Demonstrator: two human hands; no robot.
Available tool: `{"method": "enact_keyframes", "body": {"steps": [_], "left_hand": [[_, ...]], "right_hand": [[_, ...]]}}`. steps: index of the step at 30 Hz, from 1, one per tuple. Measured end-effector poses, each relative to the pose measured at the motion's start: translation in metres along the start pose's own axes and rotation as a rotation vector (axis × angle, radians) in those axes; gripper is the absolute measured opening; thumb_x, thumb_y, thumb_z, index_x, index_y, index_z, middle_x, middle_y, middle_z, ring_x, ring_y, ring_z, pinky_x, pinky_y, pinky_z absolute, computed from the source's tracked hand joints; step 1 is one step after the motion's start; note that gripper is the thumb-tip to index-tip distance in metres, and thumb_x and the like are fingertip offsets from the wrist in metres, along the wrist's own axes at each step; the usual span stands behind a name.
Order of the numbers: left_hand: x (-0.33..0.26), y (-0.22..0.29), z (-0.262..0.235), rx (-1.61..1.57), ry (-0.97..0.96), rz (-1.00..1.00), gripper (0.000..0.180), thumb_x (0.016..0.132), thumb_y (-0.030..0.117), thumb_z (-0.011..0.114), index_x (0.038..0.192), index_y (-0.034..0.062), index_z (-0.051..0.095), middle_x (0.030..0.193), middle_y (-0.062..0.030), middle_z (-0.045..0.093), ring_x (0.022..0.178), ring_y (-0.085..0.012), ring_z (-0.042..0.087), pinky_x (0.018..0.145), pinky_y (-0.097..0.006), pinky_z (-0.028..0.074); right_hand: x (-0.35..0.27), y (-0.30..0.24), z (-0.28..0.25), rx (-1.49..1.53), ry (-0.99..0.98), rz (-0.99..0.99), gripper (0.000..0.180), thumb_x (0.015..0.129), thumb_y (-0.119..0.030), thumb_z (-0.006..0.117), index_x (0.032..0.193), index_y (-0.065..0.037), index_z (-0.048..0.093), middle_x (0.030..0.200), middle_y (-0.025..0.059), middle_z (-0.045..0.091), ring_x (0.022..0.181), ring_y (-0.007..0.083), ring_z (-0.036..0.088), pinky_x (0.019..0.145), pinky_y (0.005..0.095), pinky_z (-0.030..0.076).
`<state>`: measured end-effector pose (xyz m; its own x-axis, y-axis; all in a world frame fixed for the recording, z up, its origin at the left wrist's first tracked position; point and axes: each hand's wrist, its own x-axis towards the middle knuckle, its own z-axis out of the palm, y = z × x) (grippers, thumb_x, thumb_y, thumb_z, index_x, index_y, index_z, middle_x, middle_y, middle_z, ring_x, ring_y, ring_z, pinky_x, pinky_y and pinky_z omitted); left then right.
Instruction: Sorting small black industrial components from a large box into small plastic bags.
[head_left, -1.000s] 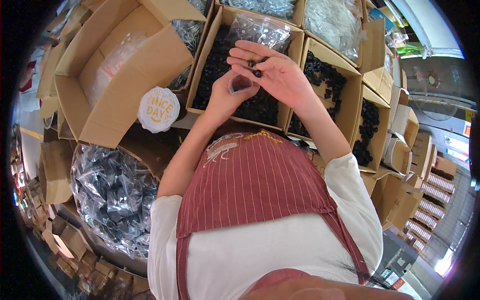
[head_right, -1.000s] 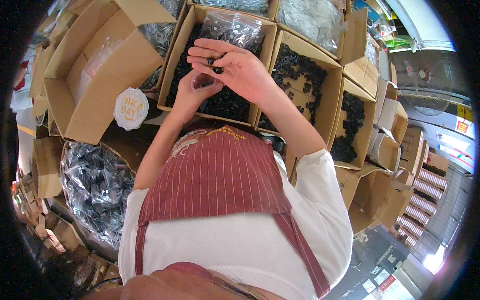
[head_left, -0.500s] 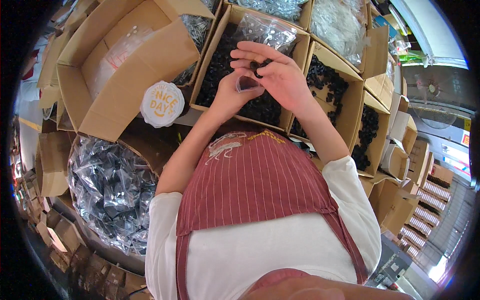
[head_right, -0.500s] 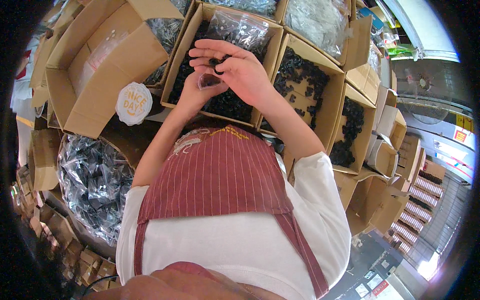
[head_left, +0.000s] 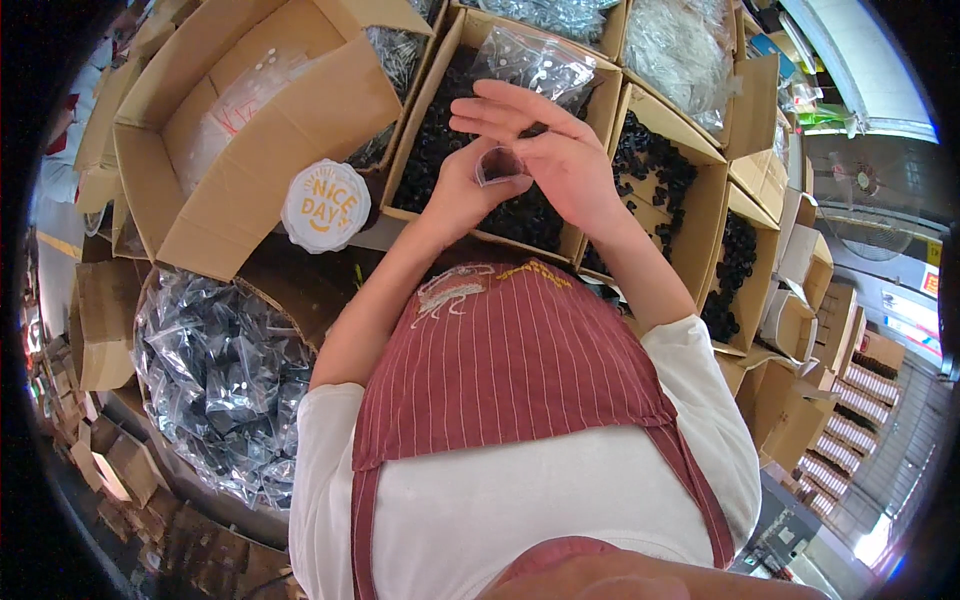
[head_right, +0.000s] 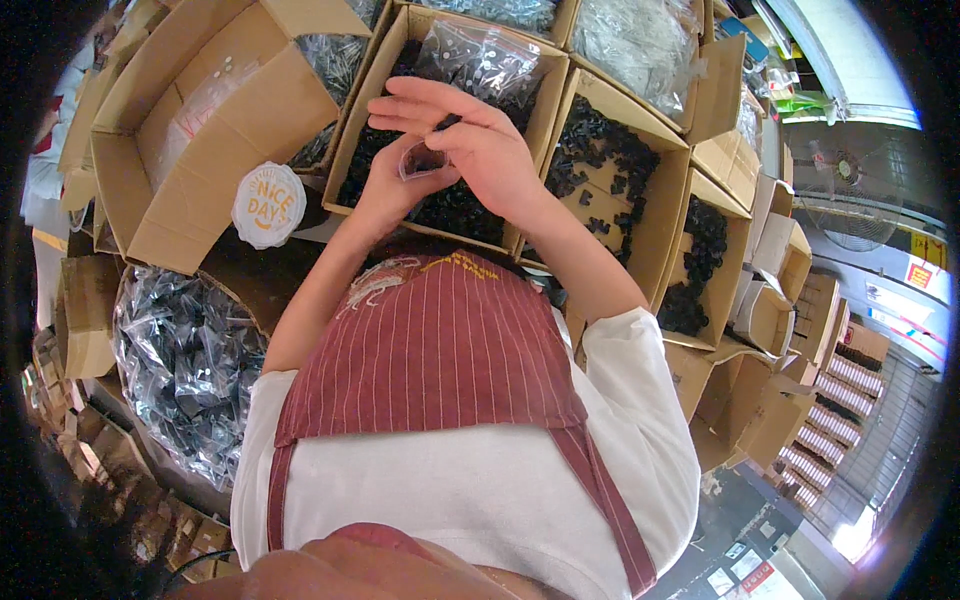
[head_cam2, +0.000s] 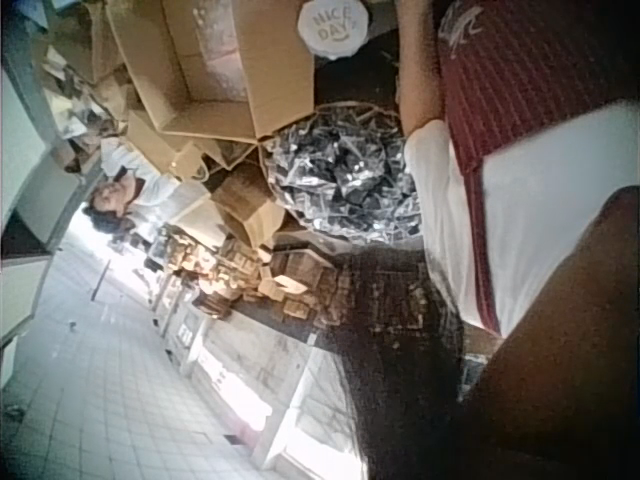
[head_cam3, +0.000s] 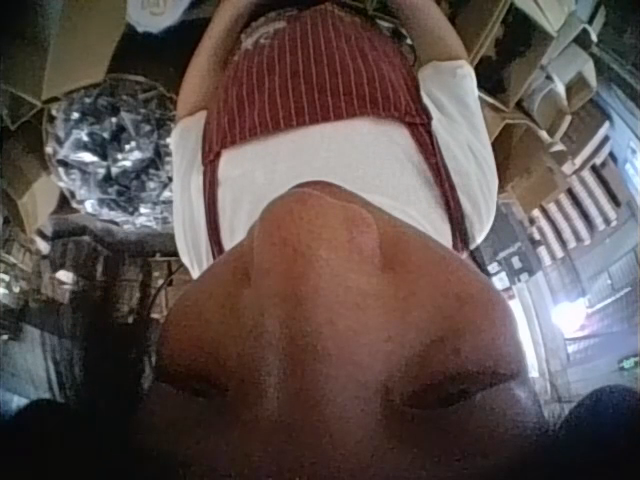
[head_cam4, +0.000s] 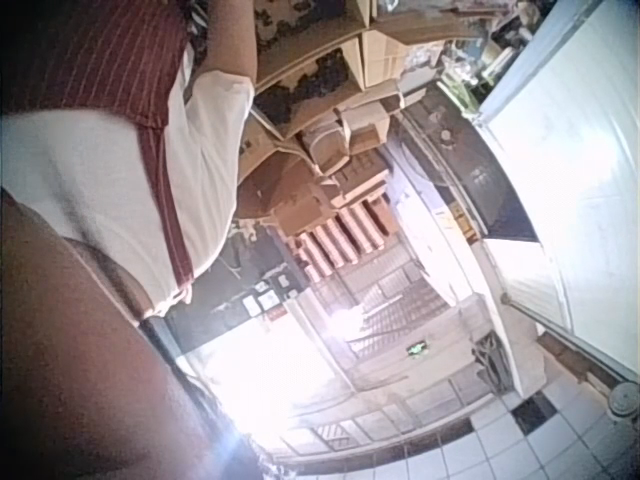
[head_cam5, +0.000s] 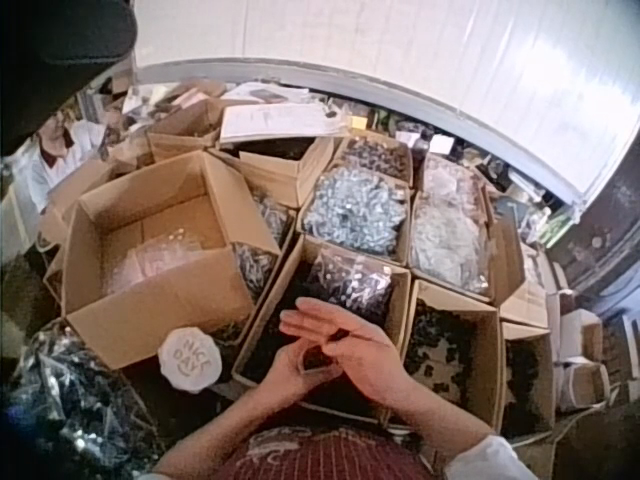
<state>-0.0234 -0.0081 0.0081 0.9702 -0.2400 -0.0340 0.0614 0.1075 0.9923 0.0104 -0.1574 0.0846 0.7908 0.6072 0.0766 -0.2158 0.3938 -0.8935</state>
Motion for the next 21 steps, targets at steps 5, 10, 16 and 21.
{"method": "enact_keyframes", "body": {"steps": [5,10,16,21], "left_hand": [[-0.001,0.0,0.0,-0.069,-0.059,-0.018,0.036,0.085,0.005,0.074,0.118,0.0001,0.06,0.109,-0.0061,0.065,0.101,-0.0144,0.062,0.088,-0.031,0.049],[-0.003,-0.005,0.001,-0.048,0.018,0.136,0.037,0.083,0.001,0.072,0.118,-0.0007,0.06,0.108,-0.0099,0.069,0.102,-0.0179,0.066,0.09,-0.033,0.05],[-0.003,0.008,-0.002,-0.041,-0.115,0.133,0.033,0.085,-0.001,0.067,0.118,0.0003,0.06,0.107,-0.0079,0.067,0.101,-0.016,0.063,0.093,-0.031,0.048],[-0.007,0.001,-0.006,-0.127,-0.159,0.086,0.036,0.089,0.004,0.067,0.124,0.001,0.06,0.11,-0.0059,0.066,0.103,-0.0151,0.061,0.094,-0.031,0.047]], "right_hand": [[-0.001,-0.005,0.001,-0.102,0.049,0.047,0.067,0.082,0.003,0.042,0.149,-0.001,0.04,0.14,0.0168,0.057,0.132,0.03,0.053,0.118,0.0437,0.032],[-0.006,0.002,-0.002,-0.827,-0.189,-0.135,0.075,0.081,0.002,0.048,0.153,-0.013,0.036,0.151,0.005,0.049,0.136,0.0197,0.049,0.123,0.0534,-0.003],[-0.012,-0.019,-0.018,-0.987,-0.221,-0.283,0.051,0.078,-0.001,0.058,0.128,-0.013,0.059,0.153,0.0063,0.046,0.146,0.027,0.037,0.12,0.0635,0.003],[-0.012,-0.019,-0.033,-1.367,-0.209,-0.334,0.007,0.088,-0.008,0.07,0.087,-0.006,0.064,0.127,0.0117,0.066,0.133,0.0307,0.052,0.122,0.0552,0.02]]}}
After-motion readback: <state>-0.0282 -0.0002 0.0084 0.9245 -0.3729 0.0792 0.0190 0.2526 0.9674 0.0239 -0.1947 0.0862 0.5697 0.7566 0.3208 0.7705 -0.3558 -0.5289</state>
